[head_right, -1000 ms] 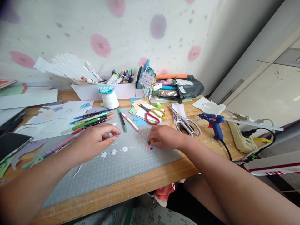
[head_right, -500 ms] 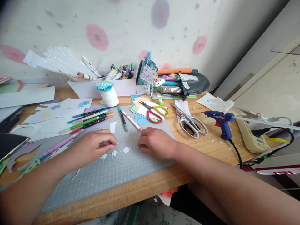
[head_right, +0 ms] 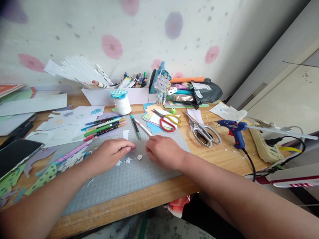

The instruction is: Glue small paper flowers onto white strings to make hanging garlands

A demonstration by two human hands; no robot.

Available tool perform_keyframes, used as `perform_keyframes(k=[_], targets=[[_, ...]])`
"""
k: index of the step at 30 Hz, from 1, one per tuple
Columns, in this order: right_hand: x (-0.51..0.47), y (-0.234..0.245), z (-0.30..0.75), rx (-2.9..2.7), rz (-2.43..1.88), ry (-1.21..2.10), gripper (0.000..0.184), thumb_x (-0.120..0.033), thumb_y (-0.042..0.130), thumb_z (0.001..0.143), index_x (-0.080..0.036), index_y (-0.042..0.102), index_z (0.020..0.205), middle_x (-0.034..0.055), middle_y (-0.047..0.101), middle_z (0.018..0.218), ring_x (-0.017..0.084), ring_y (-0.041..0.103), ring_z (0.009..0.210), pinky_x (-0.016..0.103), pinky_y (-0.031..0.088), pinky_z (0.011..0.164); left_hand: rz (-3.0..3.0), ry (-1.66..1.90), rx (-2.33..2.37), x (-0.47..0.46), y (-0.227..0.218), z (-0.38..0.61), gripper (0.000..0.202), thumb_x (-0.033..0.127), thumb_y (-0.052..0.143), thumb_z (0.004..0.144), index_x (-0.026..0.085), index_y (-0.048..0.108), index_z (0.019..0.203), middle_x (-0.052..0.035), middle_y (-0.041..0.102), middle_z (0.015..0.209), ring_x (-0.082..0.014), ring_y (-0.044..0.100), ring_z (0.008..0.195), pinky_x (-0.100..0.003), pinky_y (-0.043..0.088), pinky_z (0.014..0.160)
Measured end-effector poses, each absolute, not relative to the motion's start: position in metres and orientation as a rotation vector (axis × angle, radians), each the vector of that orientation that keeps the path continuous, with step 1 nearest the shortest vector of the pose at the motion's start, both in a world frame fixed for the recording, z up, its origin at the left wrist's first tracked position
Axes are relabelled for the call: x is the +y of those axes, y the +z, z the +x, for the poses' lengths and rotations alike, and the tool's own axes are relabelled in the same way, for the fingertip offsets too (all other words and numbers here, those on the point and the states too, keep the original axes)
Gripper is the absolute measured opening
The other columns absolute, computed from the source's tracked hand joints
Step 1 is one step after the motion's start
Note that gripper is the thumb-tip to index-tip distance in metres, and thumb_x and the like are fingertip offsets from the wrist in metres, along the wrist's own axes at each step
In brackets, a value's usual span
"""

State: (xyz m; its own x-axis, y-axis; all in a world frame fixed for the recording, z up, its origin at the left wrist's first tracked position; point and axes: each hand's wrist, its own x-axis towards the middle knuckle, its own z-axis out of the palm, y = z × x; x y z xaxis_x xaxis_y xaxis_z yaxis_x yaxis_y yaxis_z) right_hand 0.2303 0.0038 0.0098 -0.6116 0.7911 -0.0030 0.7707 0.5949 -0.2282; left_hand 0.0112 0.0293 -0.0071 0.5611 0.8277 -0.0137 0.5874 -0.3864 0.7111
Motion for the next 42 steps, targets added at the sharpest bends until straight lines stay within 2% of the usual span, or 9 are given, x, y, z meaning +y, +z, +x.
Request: perform_keyframes(k=[7,14,19,24,26,30,33,38,42], targets=[[0.008,0.066,0.22,-2.6,-1.384,0.483,0.012,-0.016,0.051,0.083,-0.015,0.062,0.077,0.004,0.064,0.079,0.013,0.053,0.071,0.024,0.036,0.063,1.215,0.629,0.757,0.029,-0.014,0.012,0.055,0.061,0.049,0.085,0.013,0.07,0.104,-0.0147,0.072,0.108,-0.0283,0.065,0.103,-0.043,0.046,0.093],[0.021,0.113,0.216,-2.595,-1.546,0.407,0.012,-0.015,0.05,0.075,-0.017,0.061,0.073,0.0008,0.063,0.067,0.01,0.048,0.058,0.023,0.03,0.053,1.064,0.692,0.497,0.029,-0.018,0.012,0.062,0.064,0.043,0.086,0.013,0.069,0.11,-0.0155,0.067,0.119,-0.0308,0.057,0.117,-0.046,0.035,0.106],[0.025,0.139,0.211,-2.542,-1.566,0.413,0.009,-0.015,0.05,0.074,-0.017,0.058,0.07,-0.0005,0.06,0.061,0.009,0.047,0.053,0.024,0.03,0.051,1.027,0.75,0.414,0.031,-0.017,0.016,0.058,0.061,0.046,0.086,0.014,0.068,0.111,-0.0139,0.067,0.121,-0.0295,0.054,0.121,-0.043,0.029,0.11],[0.027,0.154,0.206,-2.522,-1.575,0.32,0.006,-0.015,0.053,0.073,-0.016,0.058,0.069,-0.0005,0.059,0.061,0.009,0.046,0.054,0.024,0.03,0.051,0.908,0.683,0.441,0.032,-0.011,0.014,0.064,0.062,0.038,0.089,0.009,0.066,0.114,-0.0179,0.068,0.116,-0.031,0.061,0.112,-0.043,0.037,0.103],[0.028,0.158,0.205,-2.513,-1.591,0.282,0.007,-0.015,0.053,0.072,-0.017,0.057,0.067,-0.0006,0.058,0.06,0.009,0.045,0.054,0.025,0.029,0.051,0.886,0.644,0.435,0.03,-0.008,0.013,0.06,0.059,0.044,0.088,0.009,0.066,0.114,-0.0189,0.069,0.114,-0.0313,0.064,0.107,-0.043,0.041,0.1],[0.029,0.166,0.204,-2.488,-1.626,0.236,0.008,-0.015,0.053,0.072,-0.017,0.057,0.065,-0.0017,0.055,0.058,0.008,0.044,0.051,0.025,0.029,0.051,0.92,0.65,0.478,0.025,-0.004,0.013,0.038,0.038,0.064,0.083,0.012,0.066,0.111,-0.0163,0.071,0.11,-0.0254,0.067,0.098,-0.039,0.046,0.093],[0.029,0.169,0.203,-2.485,-1.619,0.219,0.008,-0.015,0.054,0.071,-0.016,0.057,0.065,-0.0018,0.054,0.056,0.008,0.042,0.049,0.025,0.029,0.051,0.938,0.668,0.569,0.022,-0.002,0.014,0.03,0.026,0.075,0.075,0.014,0.068,0.102,-0.0106,0.074,0.096,-0.0179,0.068,0.084,-0.031,0.049,0.084],[0.029,0.172,0.2,-2.488,-1.605,0.2,0.007,-0.014,0.054,0.071,-0.017,0.057,0.065,-0.0009,0.055,0.057,0.008,0.042,0.051,0.026,0.029,0.051,0.948,0.665,0.592,0.023,-0.003,0.014,0.02,0.024,0.076,0.074,0.011,0.068,0.085,0.0001,0.063,0.064,-0.0067,0.054,0.054,-0.024,0.049,0.068],[0.028,0.175,0.195,-2.49,-1.561,0.15,0.008,-0.014,0.054,0.069,-0.017,0.056,0.063,0.0004,0.056,0.058,0.01,0.044,0.053,0.027,0.028,0.05,0.928,0.626,0.547,0.025,-0.001,0.011,0.016,0.028,0.068,0.081,0.013,0.063,0.078,0.0053,0.049,0.054,-0.0049,0.041,0.046,-0.024,0.046,0.06]])
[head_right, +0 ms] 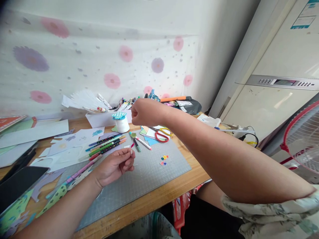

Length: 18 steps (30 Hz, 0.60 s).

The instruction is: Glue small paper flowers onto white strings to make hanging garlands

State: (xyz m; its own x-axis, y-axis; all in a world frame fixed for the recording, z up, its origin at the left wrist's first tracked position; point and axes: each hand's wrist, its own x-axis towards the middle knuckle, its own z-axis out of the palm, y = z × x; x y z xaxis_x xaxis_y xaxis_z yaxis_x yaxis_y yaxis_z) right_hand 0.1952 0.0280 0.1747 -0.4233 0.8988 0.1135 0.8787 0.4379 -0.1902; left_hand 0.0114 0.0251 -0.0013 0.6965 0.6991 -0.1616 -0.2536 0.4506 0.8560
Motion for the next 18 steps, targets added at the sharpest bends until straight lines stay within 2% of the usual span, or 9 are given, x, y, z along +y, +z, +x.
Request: perform_keyframes(k=[8,18], targets=[[0.028,0.181,0.182,-2.516,-1.426,0.105,0.006,-0.012,0.055,0.069,-0.015,0.058,0.065,0.0024,0.057,0.062,0.011,0.044,0.059,0.027,0.03,0.054,0.901,0.489,0.406,0.023,0.004,0.008,0.022,0.031,0.059,0.083,0.016,0.054,0.068,0.0079,0.031,0.05,-0.0066,0.029,0.042,-0.026,0.043,0.054],[0.032,0.18,0.183,-2.538,-1.413,0.076,0.009,-0.01,0.054,0.072,-0.015,0.058,0.066,0.0014,0.052,0.061,0.011,0.045,0.06,0.028,0.027,0.054,0.942,0.392,0.358,0.022,0.001,0.009,0.032,0.04,0.059,0.081,0.019,0.046,0.061,0.0086,0.026,0.047,-0.0077,0.025,0.04,-0.027,0.043,0.051]])
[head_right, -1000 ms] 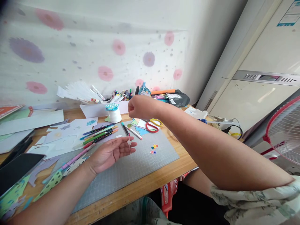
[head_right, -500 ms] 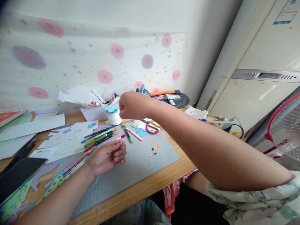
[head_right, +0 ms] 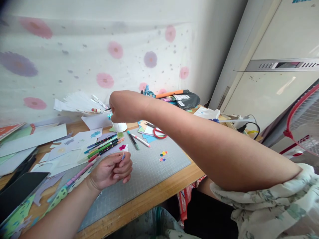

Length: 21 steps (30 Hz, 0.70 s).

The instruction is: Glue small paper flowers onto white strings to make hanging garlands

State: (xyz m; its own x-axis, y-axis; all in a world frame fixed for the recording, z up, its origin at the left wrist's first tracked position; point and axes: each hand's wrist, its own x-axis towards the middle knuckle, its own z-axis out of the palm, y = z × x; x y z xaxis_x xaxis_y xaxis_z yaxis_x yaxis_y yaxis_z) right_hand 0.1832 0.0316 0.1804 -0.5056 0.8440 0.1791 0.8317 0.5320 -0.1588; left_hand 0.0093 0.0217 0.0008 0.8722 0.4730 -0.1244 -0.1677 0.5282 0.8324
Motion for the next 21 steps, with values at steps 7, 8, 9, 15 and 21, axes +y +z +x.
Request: perform_keyframes(k=[7,8,9,15,21], targets=[[0.03,0.182,0.187,-2.513,-1.428,0.098,0.01,-0.009,0.056,0.07,-0.015,0.056,0.063,0.0,0.051,0.057,0.01,0.044,0.058,0.026,0.027,0.054,1.051,0.398,0.442,0.022,0.001,0.009,0.038,0.047,0.06,0.078,0.02,0.041,0.06,0.0093,0.026,0.046,-0.0073,0.025,0.039,-0.028,0.043,0.052],[0.03,0.181,0.189,-2.51,-1.417,0.103,0.01,-0.008,0.056,0.07,-0.015,0.056,0.063,0.0001,0.052,0.058,0.01,0.044,0.058,0.026,0.028,0.054,1.078,0.401,0.469,0.023,0.002,0.009,0.039,0.049,0.061,0.077,0.02,0.041,0.06,0.0095,0.026,0.046,-0.0073,0.026,0.04,-0.028,0.043,0.052],[0.031,0.179,0.192,-2.504,-1.403,0.11,0.01,-0.009,0.056,0.069,-0.015,0.056,0.062,0.0001,0.053,0.058,0.01,0.044,0.057,0.026,0.028,0.053,1.109,0.404,0.501,0.023,0.003,0.008,0.039,0.05,0.061,0.076,0.02,0.041,0.061,0.0094,0.027,0.046,-0.0074,0.026,0.04,-0.028,0.043,0.052],[0.036,0.143,0.223,-2.507,-1.398,0.36,0.008,-0.01,0.054,0.071,-0.015,0.058,0.066,-0.0013,0.056,0.058,0.008,0.045,0.053,0.024,0.032,0.053,1.361,0.42,0.837,0.034,0.004,0.0,0.035,0.049,0.058,0.079,0.019,0.048,0.065,0.0078,0.037,0.048,-0.0086,0.03,0.044,-0.024,0.034,0.051],[0.039,0.074,0.254,-2.591,-1.313,0.574,0.008,-0.011,0.055,0.072,-0.015,0.062,0.073,0.0011,0.061,0.073,0.011,0.051,0.065,0.023,0.037,0.059,1.684,0.353,1.172,0.035,0.001,0.004,0.03,0.044,0.06,0.075,0.019,0.053,0.061,0.0063,0.045,0.048,-0.0115,0.037,0.047,-0.024,0.022,0.049]])
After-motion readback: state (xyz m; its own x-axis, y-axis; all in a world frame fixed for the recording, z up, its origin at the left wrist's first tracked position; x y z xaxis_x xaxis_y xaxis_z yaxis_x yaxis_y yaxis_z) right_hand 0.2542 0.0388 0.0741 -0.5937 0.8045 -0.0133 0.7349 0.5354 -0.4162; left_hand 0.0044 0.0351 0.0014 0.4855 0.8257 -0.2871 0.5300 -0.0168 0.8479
